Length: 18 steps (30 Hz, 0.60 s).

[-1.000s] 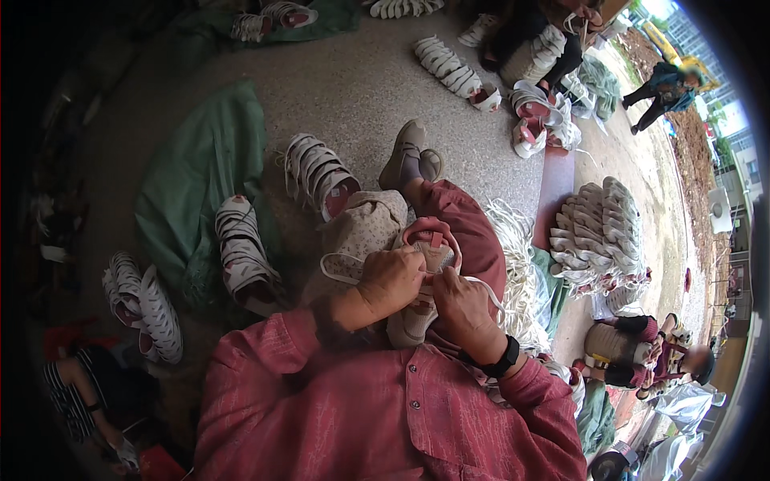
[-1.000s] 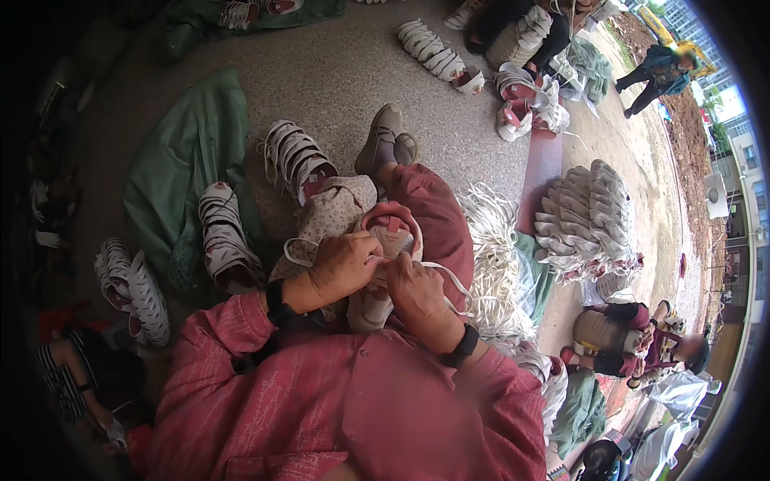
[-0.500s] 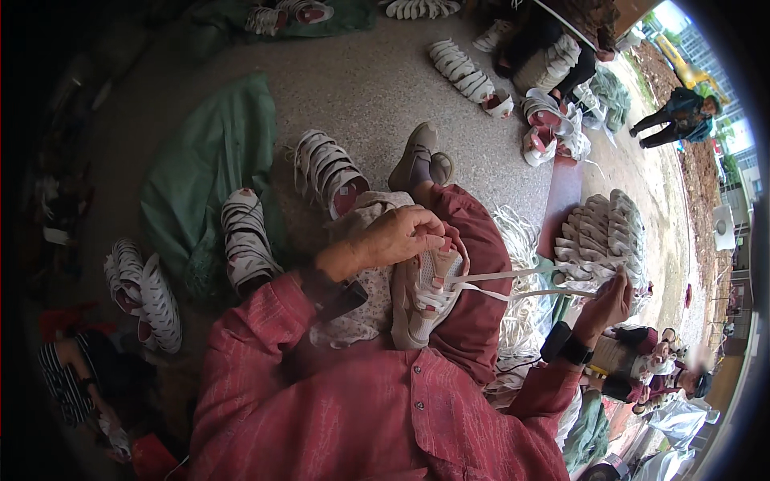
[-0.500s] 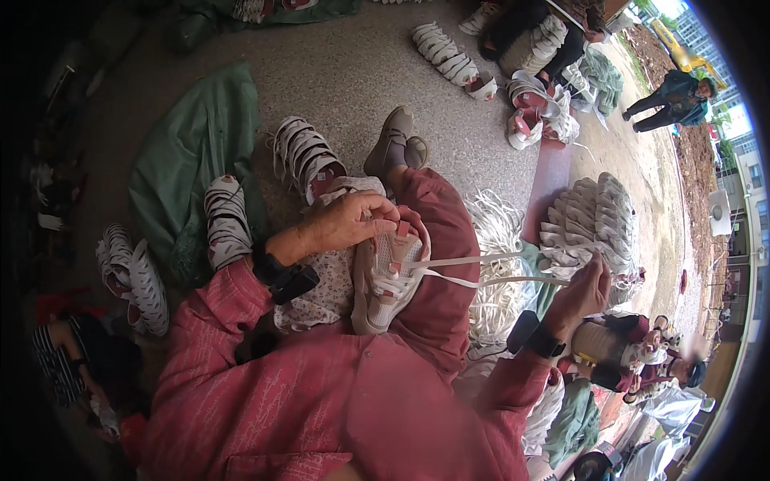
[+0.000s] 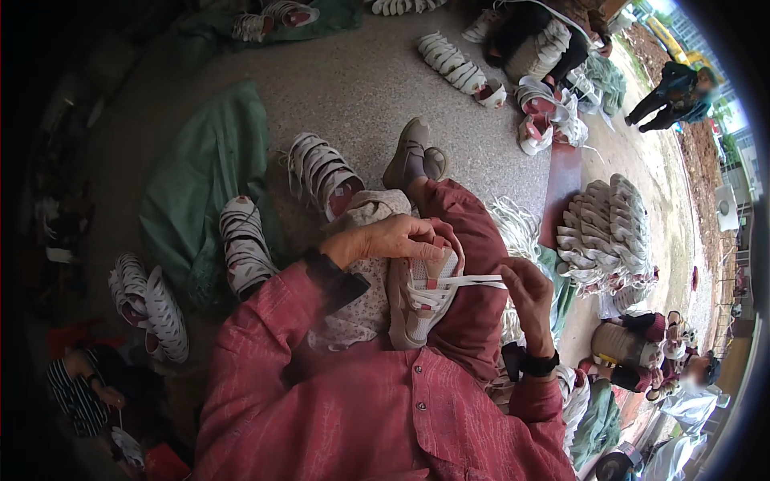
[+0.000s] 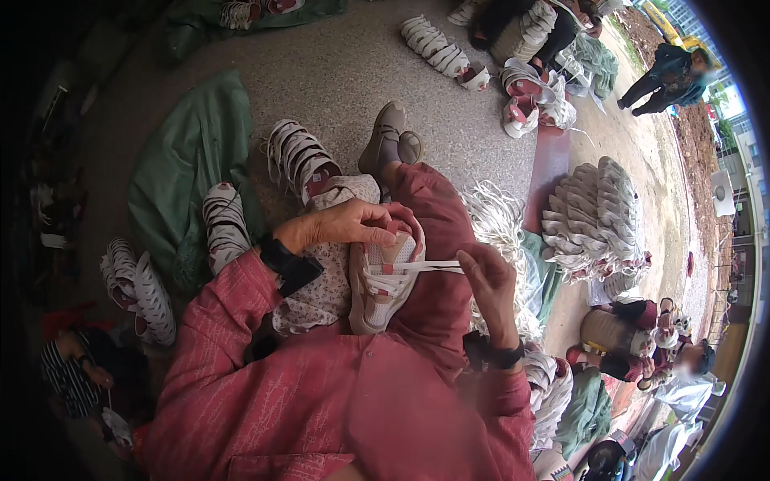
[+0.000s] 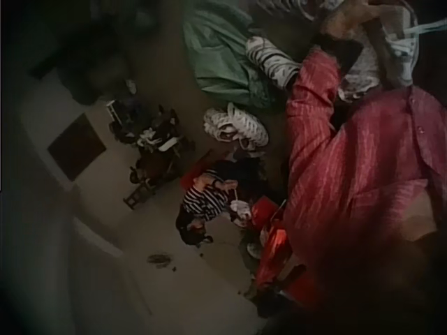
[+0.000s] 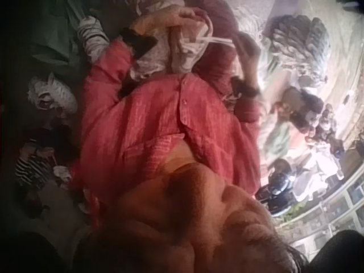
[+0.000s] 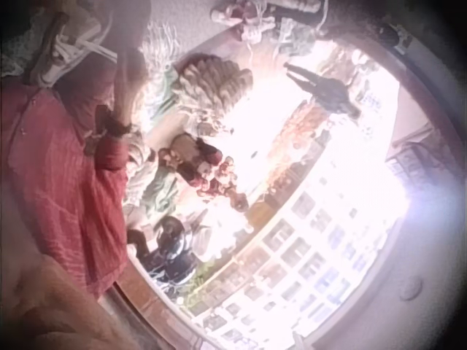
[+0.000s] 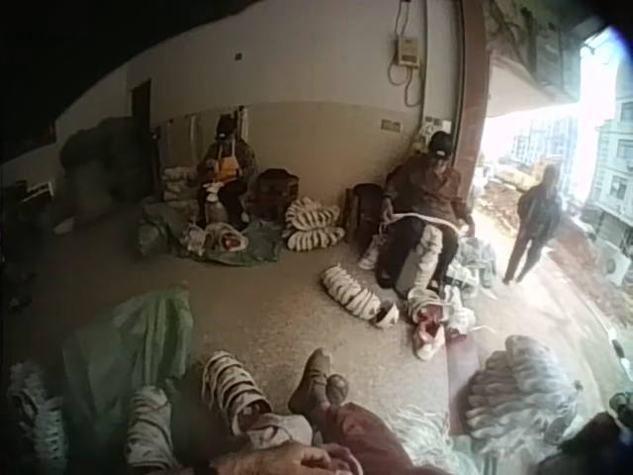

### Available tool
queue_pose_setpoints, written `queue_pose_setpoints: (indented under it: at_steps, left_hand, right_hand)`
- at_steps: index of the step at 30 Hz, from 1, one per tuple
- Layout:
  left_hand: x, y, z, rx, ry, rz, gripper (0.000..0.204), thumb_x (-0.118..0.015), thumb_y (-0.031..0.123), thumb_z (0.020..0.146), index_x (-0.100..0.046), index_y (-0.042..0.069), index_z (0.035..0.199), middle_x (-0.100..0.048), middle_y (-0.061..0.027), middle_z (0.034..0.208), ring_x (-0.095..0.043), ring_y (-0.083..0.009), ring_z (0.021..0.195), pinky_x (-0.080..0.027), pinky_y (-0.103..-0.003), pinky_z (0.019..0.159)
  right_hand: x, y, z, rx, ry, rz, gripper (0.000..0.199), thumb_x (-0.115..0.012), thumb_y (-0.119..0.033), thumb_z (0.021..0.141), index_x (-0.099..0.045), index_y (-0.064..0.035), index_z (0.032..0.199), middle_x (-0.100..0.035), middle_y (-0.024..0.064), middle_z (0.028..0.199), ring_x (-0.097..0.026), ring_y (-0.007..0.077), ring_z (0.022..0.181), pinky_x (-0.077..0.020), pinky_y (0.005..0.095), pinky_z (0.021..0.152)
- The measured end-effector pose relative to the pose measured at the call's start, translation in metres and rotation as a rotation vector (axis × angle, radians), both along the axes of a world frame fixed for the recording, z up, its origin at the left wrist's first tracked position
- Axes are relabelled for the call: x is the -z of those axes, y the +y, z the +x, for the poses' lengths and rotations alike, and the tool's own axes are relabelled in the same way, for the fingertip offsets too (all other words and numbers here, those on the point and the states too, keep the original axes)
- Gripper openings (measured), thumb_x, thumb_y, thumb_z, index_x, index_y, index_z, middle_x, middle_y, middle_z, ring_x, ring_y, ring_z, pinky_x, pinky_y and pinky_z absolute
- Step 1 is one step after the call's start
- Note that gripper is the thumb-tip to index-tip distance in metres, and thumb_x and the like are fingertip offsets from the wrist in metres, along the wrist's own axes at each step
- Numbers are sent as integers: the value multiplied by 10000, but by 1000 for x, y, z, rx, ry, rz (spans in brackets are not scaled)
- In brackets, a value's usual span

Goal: The person sits on the floor and threads a white shoelace through the eyelets of a white sneaker. They repeatedly pull the lace ends to tighten the lacing and adjust the fit, working on a single shoe throughout the clip.

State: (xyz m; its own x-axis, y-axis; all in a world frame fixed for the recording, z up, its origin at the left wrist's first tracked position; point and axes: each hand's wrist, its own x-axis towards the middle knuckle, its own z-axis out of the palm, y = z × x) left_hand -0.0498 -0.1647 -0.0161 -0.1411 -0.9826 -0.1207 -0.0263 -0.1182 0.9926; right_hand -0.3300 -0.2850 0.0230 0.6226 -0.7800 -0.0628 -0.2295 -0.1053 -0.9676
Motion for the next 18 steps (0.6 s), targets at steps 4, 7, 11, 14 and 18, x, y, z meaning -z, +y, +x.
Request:
queue_pose_setpoints:
  at_steps: [4,7,11,14,18]
  left_hand:
    - [-13,1,-5,4,-315,-10,355,-695,400,922,-701,58,1018,-677,-37,867,-604,-75,847,-499,-293,756]
    - [-1,4,-7,-37,-345,13,397,-674,440,924,-700,54,1015,-661,-51,782,-599,-76,753,-500,-297,717]
    - [-2,5,-12,-102,-287,-71,415,-660,457,923,-706,55,1014,-645,-53,731,-605,-99,704,-504,-306,694]
    - [8,6,-11,-104,-368,-140,418,-661,454,921,-714,61,1053,-640,-62,716,-619,-118,693,-506,-315,692]
    - [1,5,-10,-41,-419,-30,434,-671,449,913,-718,70,1121,-664,-95,739,-655,-141,715,-515,-324,707]
  right_hand:
    - [-17,23,40,-469,391,-474,195,-760,-179,848,-682,-69,989,-598,46,848,-636,184,727,-478,300,627]
    - [-15,23,52,-585,455,-593,219,-743,-281,855,-654,-96,931,-625,102,917,-655,342,773,-504,401,616]
    - [-11,19,57,-653,399,-613,203,-722,-257,873,-627,-80,905,-620,99,905,-650,343,752,-495,419,594]
    - [-18,21,59,-634,458,-704,202,-707,-230,883,-600,-59,874,-617,102,907,-647,346,756,-492,429,608]
    - [-13,17,51,-595,557,-700,172,-690,-186,891,-596,-43,909,-623,105,934,-645,350,789,-496,417,641]
